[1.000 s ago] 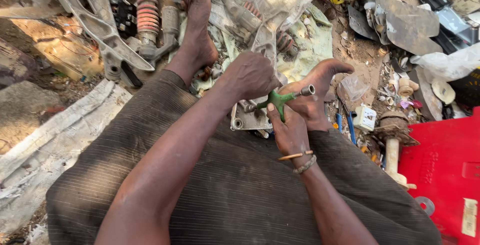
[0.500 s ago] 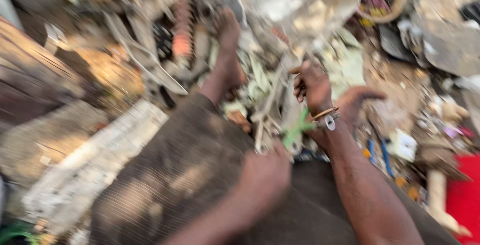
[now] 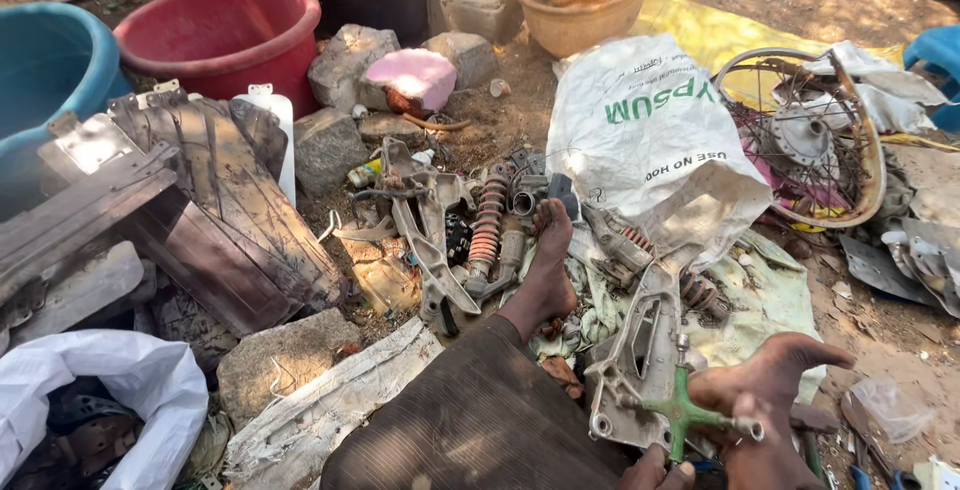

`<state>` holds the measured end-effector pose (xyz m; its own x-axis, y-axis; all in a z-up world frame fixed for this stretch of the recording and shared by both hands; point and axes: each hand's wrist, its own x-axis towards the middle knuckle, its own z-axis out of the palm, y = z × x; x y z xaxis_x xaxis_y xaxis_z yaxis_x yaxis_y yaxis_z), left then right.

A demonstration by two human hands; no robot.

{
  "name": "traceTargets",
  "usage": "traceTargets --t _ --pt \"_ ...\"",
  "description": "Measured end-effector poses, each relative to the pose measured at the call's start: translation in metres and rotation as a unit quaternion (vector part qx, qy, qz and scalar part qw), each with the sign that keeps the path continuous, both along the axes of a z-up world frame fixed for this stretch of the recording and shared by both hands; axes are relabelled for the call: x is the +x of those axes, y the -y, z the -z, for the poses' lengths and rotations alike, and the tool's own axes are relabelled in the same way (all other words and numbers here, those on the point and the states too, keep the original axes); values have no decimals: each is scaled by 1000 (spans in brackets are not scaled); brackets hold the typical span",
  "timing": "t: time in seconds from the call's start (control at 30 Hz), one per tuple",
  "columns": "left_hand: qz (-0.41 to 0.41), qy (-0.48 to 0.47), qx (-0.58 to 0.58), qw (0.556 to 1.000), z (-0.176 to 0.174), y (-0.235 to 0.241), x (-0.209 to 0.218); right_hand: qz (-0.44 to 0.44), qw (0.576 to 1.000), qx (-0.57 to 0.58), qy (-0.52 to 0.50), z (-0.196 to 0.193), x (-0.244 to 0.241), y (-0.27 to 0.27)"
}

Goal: The person sits on the ground and uses pliers, a hammer, and a wrench to remove a bolt and a small metal component from a silver vehicle part. They then use a socket wrench to tighten a bolt on the same part.

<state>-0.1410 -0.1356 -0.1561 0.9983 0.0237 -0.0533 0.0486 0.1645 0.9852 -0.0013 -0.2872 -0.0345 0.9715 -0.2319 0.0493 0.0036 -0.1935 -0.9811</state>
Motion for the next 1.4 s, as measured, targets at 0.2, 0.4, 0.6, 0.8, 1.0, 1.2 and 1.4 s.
traceTargets --t 0.2,0.4,0.6,0.8,1.0,1.2,1.4 --pt "93 25 160 982 -41 -50 1 -253 896 -289 224 24 -30 -28" --pt "2 -45 343 938 -176 -130 33 -69 952 -299 -12 19 -106 -116" --pt "111 323 606 718 -196 -120 121 -59 903 -424 -48 -7 -117 -134" --pt "248 250 670 653 -185 -129 129 -3 1000 -27 -13 6 -116 -114" --pt "158 165 625 747 -185 -134 57 -82 990 -55 -105 -15 -36 -90" --pt "106 -63 358 925 -180 -82 -9 -291 933 -181 -111 -36 48 -121" --pt "-106 -185 -100 972 -174 -1 -13 -460 867 147 -122 -6 106 -156"
